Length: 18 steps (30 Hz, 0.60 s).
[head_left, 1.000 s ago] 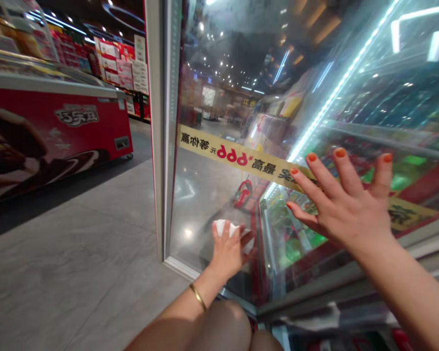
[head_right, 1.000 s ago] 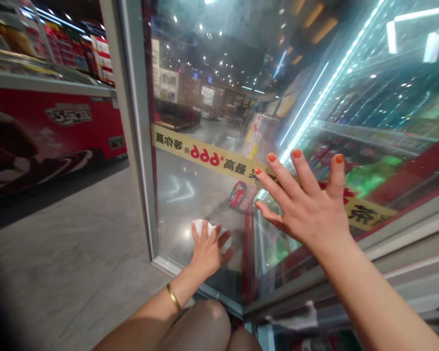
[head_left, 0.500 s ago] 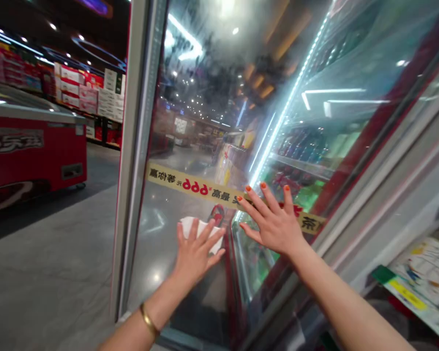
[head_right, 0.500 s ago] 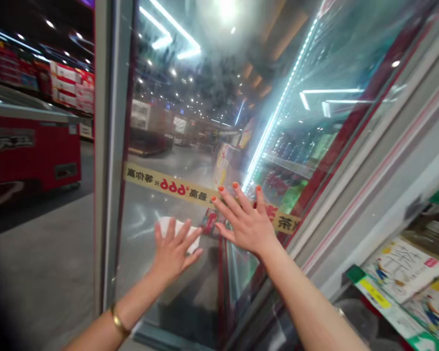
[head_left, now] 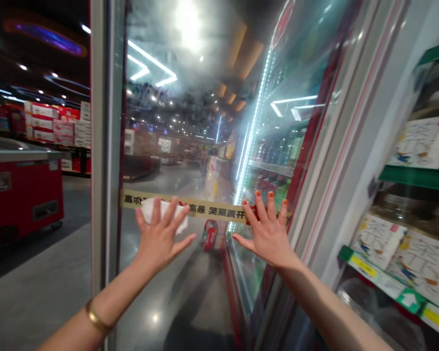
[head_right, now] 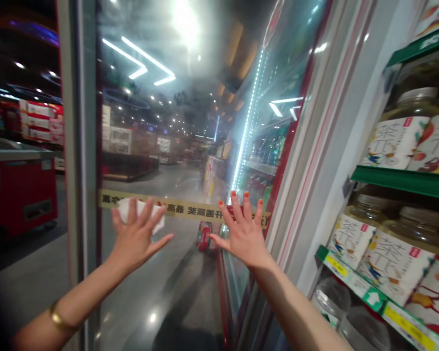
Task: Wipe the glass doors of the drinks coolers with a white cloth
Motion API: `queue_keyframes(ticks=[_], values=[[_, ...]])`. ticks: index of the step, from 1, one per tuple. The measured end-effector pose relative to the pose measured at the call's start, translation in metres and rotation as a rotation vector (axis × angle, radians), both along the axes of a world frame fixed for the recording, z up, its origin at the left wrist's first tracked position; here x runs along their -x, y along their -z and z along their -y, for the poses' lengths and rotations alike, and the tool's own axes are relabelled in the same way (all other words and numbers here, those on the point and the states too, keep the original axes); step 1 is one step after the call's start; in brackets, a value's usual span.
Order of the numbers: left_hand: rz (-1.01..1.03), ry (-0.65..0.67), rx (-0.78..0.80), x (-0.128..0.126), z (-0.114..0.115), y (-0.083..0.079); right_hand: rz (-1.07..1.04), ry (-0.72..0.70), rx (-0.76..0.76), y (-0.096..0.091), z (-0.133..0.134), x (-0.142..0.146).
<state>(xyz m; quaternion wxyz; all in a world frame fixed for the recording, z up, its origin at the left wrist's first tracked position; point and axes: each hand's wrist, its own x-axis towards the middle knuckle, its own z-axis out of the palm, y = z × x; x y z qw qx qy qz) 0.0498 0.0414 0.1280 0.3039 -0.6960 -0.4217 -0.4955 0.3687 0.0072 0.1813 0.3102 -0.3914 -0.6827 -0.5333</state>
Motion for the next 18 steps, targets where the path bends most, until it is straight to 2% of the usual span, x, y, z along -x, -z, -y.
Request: queue_keyframes(ticks=[2, 4, 5, 6, 8, 10, 12, 13, 15, 18], values=[[0.141, -0.076, 0.031, 0.004, -0.003, -0.031, -0.037, 0.005, -0.030, 0.011, -0.005, 0.001], [0.162, -0.079, 0.026, -0.012, -0.003, -0.061, -0.075, 0.006, -0.056, 0.018, -0.010, 0.004], [0.108, -0.047, -0.001, -0.025, -0.002, -0.069, -0.088, 0.003, -0.062, 0.020, -0.012, 0.006], [0.016, -0.004, -0.028, -0.037, -0.001, -0.071, -0.095, -0.004, -0.065, 0.021, -0.013, 0.008], [-0.222, 0.089, -0.048, -0.054, 0.002, -0.058, -0.101, -0.021, -0.070, 0.021, -0.013, 0.010], [-0.414, 0.142, -0.035, -0.053, 0.004, -0.039, -0.104, -0.029, -0.070, 0.020, -0.012, 0.011], [-0.441, 0.120, -0.059, -0.041, 0.003, -0.032, -0.104, -0.026, -0.056, 0.019, -0.012, 0.013], [-0.398, 0.091, -0.089, -0.037, 0.002, -0.036, -0.108, -0.019, -0.046, 0.019, -0.012, 0.014], [-0.269, 0.042, -0.135, -0.038, 0.000, -0.056, -0.120, -0.005, -0.033, 0.018, -0.012, 0.016], [-0.181, 0.068, -0.112, -0.064, 0.001, -0.086, -0.133, -0.001, -0.022, 0.019, -0.013, 0.017]])
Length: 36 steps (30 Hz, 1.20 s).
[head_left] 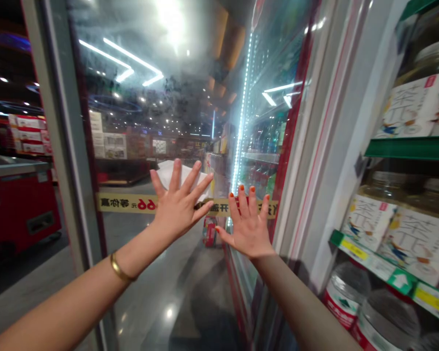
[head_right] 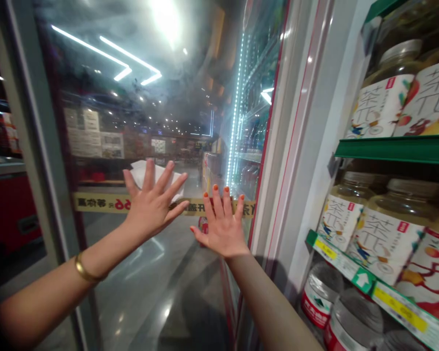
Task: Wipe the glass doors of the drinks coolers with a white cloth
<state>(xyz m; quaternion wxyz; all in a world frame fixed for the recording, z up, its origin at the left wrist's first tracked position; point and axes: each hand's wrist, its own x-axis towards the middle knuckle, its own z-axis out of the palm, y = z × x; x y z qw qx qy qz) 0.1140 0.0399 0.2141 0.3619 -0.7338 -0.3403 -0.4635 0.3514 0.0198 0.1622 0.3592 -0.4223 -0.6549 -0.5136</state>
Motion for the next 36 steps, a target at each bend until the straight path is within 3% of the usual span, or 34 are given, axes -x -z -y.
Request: queue_keyframes(ticks=[3, 5, 7, 9, 12, 14, 16, 19, 22, 24, 26, 29, 31, 33, 36], values=[[-0.175, 0.108, 0.121, -0.014, 0.003, -0.007, -0.020, -0.022, 0.010, 0.009, 0.001, -0.002], [-0.322, 0.155, 0.220, -0.003, 0.002, -0.006, -0.040, -0.028, -0.013, 0.019, 0.001, -0.004], [-0.340, 0.142, 0.270, 0.015, -0.001, -0.015, -0.052, -0.024, -0.053, 0.029, 0.001, -0.006], [-0.234, 0.103, 0.222, 0.021, -0.005, -0.033, -0.047, -0.028, -0.093, 0.034, 0.001, -0.006], [-0.143, 0.093, 0.067, -0.002, -0.006, -0.056, -0.054, -0.049, -0.147, 0.035, 0.001, -0.005], [-0.247, 0.153, -0.006, -0.024, -0.004, -0.055, -0.065, -0.061, -0.168, 0.035, 0.000, -0.005], [-0.437, 0.249, -0.021, -0.033, -0.002, -0.043, -0.072, -0.071, -0.169, 0.035, 0.000, -0.006], [-0.604, 0.285, 0.089, -0.015, 0.000, -0.032, -0.057, -0.105, -0.156, 0.037, 0.001, -0.007], [-0.450, 0.125, 0.198, 0.003, 0.005, -0.055, -0.035, -0.119, -0.145, 0.037, 0.002, -0.007], [-0.346, 0.069, 0.159, -0.010, 0.008, -0.076, -0.040, -0.106, -0.157, 0.036, 0.003, -0.006], [-0.358, 0.126, 0.050, -0.039, 0.009, -0.086, -0.041, -0.104, -0.190, 0.035, 0.004, -0.006], [-0.556, 0.303, -0.075, -0.075, 0.009, -0.064, -0.034, -0.136, -0.243, 0.036, 0.004, -0.008], [-0.690, 0.384, -0.053, -0.068, 0.009, -0.032, -0.027, -0.165, -0.259, 0.037, 0.004, -0.013], [-0.721, 0.342, 0.061, -0.028, 0.010, 0.001, -0.019, -0.182, -0.238, 0.037, 0.006, -0.019], [-0.455, 0.060, 0.180, 0.068, 0.014, 0.029, 0.006, -0.142, -0.170, 0.033, 0.012, -0.022]])
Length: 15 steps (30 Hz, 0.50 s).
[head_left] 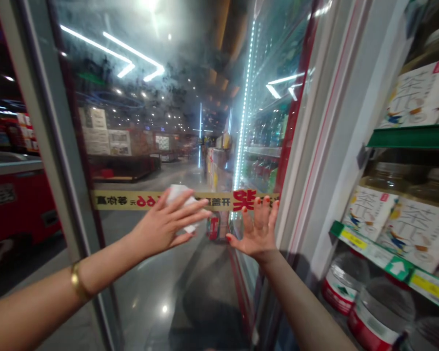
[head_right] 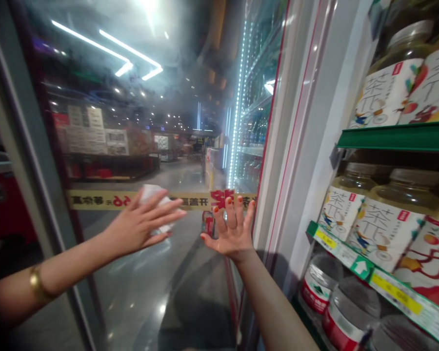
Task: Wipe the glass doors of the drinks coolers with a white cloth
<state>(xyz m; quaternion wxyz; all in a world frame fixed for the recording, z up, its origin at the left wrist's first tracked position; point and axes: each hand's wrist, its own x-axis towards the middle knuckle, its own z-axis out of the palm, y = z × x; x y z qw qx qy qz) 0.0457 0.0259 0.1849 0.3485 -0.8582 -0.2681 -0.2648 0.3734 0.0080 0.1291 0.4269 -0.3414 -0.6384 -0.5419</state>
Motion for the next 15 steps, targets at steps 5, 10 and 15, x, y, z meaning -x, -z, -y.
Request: queue_keyframes(ticks=[5, 10, 15], values=[[0.679, -0.430, -0.120, 0.072, 0.015, -0.008, -0.131, 0.051, 0.107, -0.004, 0.008, 0.051], [0.529, -0.298, -0.203, 0.024, 0.021, 0.051, -0.078, -0.003, 0.120, 0.010, 0.008, 0.119], [0.568, -0.338, -0.212, 0.054, 0.019, 0.096, -0.073, 0.000, 0.096, 0.025, 0.000, 0.122]])
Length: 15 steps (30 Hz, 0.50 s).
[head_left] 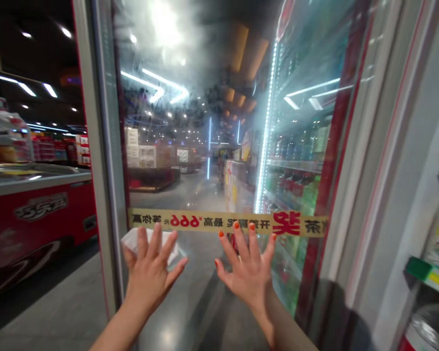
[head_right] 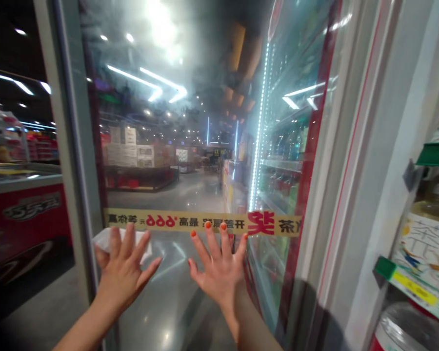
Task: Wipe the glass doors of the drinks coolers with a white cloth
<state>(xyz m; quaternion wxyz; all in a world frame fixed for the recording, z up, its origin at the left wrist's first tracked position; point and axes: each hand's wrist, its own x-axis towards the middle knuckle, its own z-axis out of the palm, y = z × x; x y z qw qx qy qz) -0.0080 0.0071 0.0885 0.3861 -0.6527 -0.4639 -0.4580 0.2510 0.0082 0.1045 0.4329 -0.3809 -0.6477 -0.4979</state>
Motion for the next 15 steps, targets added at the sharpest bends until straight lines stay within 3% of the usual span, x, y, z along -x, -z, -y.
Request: queue_keyframes(ticks=[2, 5, 8, 11, 13, 15], values=[[0.144, -0.057, 0.042, 0.004, 0.001, -0.011, 0.005, 0.000, -0.012, 0.001, 0.000, -0.004], [0.168, -0.056, 0.070, -0.020, 0.001, -0.019, 0.025, 0.022, -0.019, 0.001, 0.001, -0.009], [-0.070, 0.052, 0.065, -0.041, 0.004, 0.011, 0.035, 0.033, 0.002, 0.000, 0.000, -0.009], [-0.104, 0.066, 0.050, -0.026, 0.008, 0.045, 0.041, 0.029, 0.014, -0.001, 0.001, -0.007], [0.061, -0.013, 0.058, -0.008, 0.006, 0.046, 0.036, 0.019, 0.016, -0.001, 0.002, -0.006], [0.214, -0.060, 0.052, -0.002, 0.000, 0.027, 0.022, 0.002, 0.011, -0.002, 0.002, -0.006]])
